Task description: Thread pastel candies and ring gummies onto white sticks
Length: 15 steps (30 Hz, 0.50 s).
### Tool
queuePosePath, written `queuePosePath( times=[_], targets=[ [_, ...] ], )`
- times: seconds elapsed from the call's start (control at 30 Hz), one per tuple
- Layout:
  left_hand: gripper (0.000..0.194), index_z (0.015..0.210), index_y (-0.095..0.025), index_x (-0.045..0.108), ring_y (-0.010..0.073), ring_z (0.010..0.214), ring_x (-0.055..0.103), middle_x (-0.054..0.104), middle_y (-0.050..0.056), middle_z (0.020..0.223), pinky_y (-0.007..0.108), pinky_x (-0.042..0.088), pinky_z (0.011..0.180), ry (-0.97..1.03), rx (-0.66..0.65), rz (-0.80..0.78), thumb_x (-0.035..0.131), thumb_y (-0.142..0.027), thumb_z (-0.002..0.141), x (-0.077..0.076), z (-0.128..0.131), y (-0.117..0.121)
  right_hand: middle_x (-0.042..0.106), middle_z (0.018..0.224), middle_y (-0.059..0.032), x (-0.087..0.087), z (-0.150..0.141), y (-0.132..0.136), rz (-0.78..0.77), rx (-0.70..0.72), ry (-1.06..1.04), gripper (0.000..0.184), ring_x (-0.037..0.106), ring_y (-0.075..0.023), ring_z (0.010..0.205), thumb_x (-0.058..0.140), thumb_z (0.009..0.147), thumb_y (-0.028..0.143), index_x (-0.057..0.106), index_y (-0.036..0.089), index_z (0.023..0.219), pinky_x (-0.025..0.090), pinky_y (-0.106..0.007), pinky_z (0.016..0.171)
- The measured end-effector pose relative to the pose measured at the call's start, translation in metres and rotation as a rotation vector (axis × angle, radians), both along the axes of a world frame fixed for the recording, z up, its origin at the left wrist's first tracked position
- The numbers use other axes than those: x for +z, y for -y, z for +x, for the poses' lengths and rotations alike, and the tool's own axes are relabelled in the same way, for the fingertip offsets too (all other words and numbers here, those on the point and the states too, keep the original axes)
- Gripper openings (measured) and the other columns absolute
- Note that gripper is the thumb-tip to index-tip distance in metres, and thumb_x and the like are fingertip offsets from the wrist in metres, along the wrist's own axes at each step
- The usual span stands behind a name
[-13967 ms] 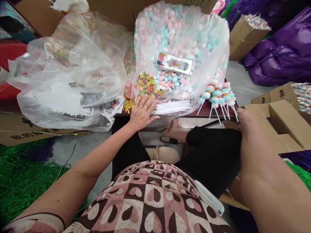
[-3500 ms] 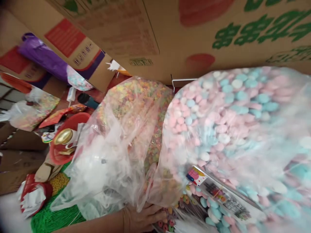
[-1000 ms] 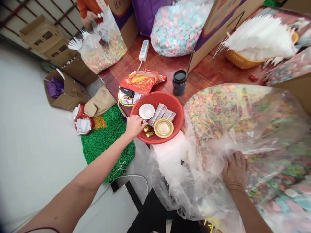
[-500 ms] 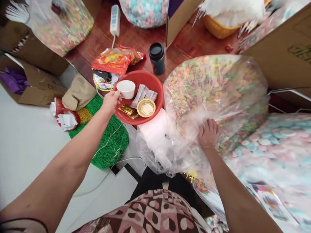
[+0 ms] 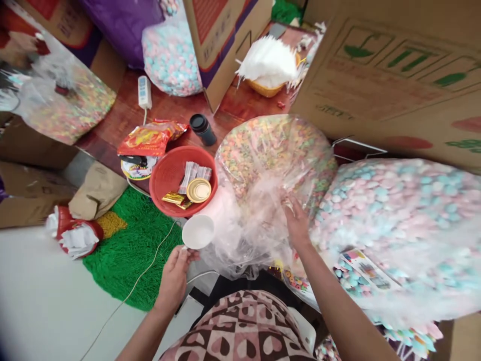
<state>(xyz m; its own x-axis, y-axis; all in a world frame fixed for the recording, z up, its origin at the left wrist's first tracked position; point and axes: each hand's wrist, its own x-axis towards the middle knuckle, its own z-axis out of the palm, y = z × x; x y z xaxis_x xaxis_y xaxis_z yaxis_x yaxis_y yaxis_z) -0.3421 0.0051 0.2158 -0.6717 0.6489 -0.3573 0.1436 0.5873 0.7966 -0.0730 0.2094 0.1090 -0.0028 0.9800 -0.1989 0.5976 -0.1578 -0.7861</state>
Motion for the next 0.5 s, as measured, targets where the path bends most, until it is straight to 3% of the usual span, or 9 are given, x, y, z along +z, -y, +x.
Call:
queuePosePath(
  times=[0.13, 0.23, 0.3, 0.4, 0.5],
  targets=[
    [0.03, 0.084, -0.024, 0.062, 0.0203, 0.08, 0.061, 0.064, 0.004, 0.083, 0.034, 0.05, 0.077, 0.148, -0.177, 0.058, 0.045, -0.048, 0.092, 0.034, 0.033, -0.01, 0.068, 0.125, -0.008, 0.065, 0.034, 0.061, -0.263, -0.123, -0.258, 0.047, 0.06, -0.0267, 0.121, 0.053, 0.086, 0.051, 0.069, 0.019, 0.116, 0.042, -0.045, 0.109],
    [0.029, 0.08, -0.025, 0.062, 0.0198, 0.081, 0.059, 0.062, 0.003, 0.08, 0.033, 0.047, 0.077, 0.137, -0.313, 0.034, 0.046, -0.045, 0.093, 0.045, 0.046, -0.012, 0.072, 0.116, -0.0081, 0.08, 0.067, 0.109, -0.455, -0.156, -0.249, 0.046, 0.067, -0.0304, 0.109, 0.056, 0.081, 0.057, 0.071, 0.022, 0.107, 0.045, -0.046, 0.107],
    [0.031, 0.078, -0.025, 0.061, 0.0193, 0.079, 0.058, 0.061, 0.003, 0.08, 0.032, 0.047, 0.076, 0.114, -0.351, 0.003, 0.044, -0.045, 0.094, 0.035, 0.05, -0.009, 0.074, 0.111, -0.0075, 0.071, 0.093, 0.141, -0.498, -0.205, -0.173, 0.048, 0.066, -0.034, 0.11, 0.056, 0.075, 0.062, 0.072, 0.025, 0.101, 0.045, -0.049, 0.108],
    [0.033, 0.078, -0.024, 0.06, 0.0198, 0.08, 0.058, 0.061, 0.004, 0.081, 0.033, 0.046, 0.076, 0.072, -0.401, -0.009, 0.042, -0.046, 0.094, 0.002, 0.044, -0.008, 0.076, 0.101, -0.0023, 0.047, 0.126, 0.187, -0.548, -0.354, -0.015, 0.037, 0.068, -0.0368, 0.102, 0.049, 0.074, 0.068, 0.068, 0.043, 0.092, 0.046, -0.055, 0.106],
    [0.032, 0.084, -0.022, 0.061, 0.0196, 0.083, 0.058, 0.062, 0.005, 0.084, 0.033, 0.046, 0.078, 0.071, -0.476, 0.003, 0.043, -0.046, 0.094, -0.03, 0.026, -0.017, 0.076, 0.092, -0.0094, 0.036, 0.138, 0.227, -0.629, -0.447, 0.079, 0.043, 0.07, -0.0408, 0.092, 0.052, 0.072, 0.06, 0.065, 0.042, 0.108, 0.054, -0.06, 0.086]
  ],
)
